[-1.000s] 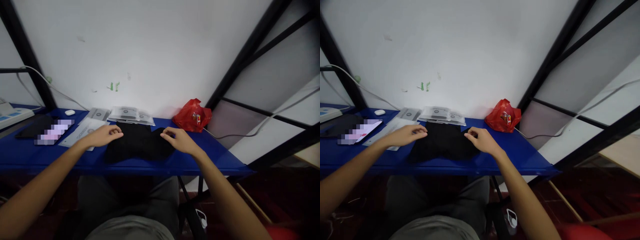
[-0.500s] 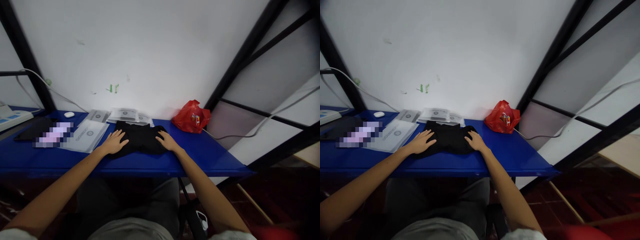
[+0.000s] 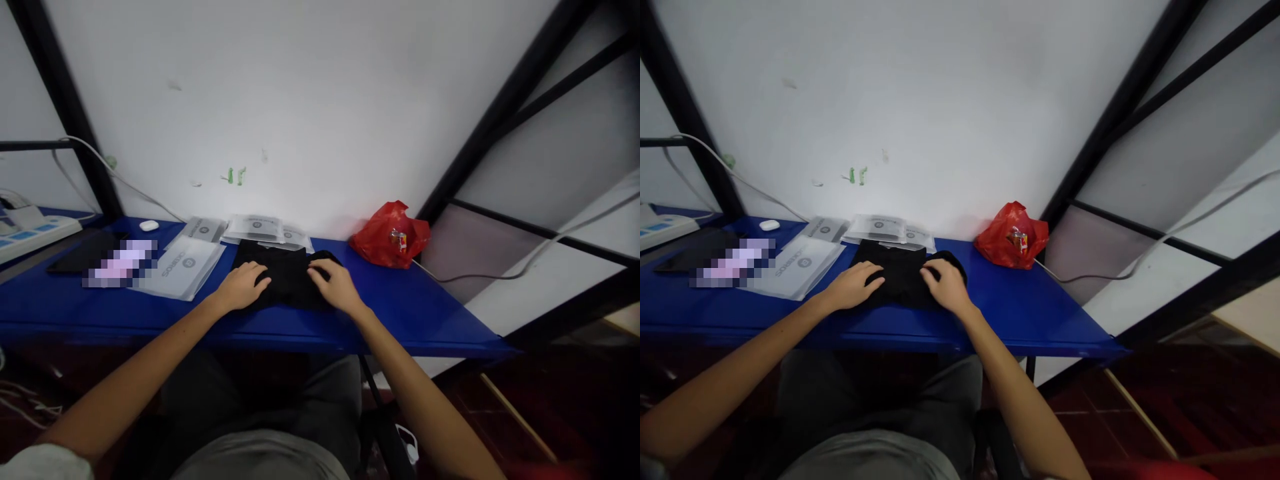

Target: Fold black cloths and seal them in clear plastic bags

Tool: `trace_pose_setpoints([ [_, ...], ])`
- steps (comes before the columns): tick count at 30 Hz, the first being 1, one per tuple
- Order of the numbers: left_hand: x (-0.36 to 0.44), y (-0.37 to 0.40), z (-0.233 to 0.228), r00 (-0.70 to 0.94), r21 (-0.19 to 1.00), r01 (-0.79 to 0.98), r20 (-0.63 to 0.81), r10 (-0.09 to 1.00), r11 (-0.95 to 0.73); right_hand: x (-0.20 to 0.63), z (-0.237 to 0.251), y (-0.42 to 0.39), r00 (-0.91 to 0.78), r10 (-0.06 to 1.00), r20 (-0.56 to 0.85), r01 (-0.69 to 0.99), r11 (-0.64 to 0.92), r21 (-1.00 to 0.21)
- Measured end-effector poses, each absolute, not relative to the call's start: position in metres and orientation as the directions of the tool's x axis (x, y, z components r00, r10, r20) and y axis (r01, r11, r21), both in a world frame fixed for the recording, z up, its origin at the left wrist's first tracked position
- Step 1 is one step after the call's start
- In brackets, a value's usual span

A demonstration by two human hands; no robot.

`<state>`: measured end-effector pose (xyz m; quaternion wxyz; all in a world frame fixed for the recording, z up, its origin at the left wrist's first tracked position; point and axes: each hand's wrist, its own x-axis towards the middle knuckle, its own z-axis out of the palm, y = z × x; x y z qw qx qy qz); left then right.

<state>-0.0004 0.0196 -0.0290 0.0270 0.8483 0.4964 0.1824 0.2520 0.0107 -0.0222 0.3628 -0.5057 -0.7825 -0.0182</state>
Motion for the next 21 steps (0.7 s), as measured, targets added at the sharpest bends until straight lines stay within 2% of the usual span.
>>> trace_pose_setpoints([
  [3,-0.001,0.011,-0.037,0.511,0.177,0.819,0.208,0.834,-0.546,0.239,-0.032,-0.007,-0.414,0.839,0.353,0.803,0.52,-0.293],
  [5,-0.009,0.008,-0.043,0.505,0.184,0.83,0.148,0.85,-0.526,0.243,-0.041,-0.013,-0.426,0.874,0.233,0.833,0.48,-0.274],
  [8,-0.026,0.007,-0.046,0.471,0.224,0.854,0.05,0.881,-0.47,0.261,-0.049,-0.017,-0.407,0.901,0.153,0.858,0.434,-0.274],
  [12,-0.035,0.006,-0.038,0.482,0.231,0.852,0.005,0.876,-0.47,0.277,-0.045,-0.017,-0.405,0.905,0.13,0.857,0.425,-0.291],
  [17,-0.021,0.005,-0.032,0.53,0.24,0.807,0.108,0.841,-0.539,0.266,-0.04,-0.017,-0.357,0.896,0.264,0.852,0.429,-0.301],
  [21,-0.018,0.007,-0.042,0.542,0.253,0.805,0.055,0.839,-0.537,0.262,-0.047,-0.015,-0.42,0.875,0.242,0.83,0.478,-0.288],
])
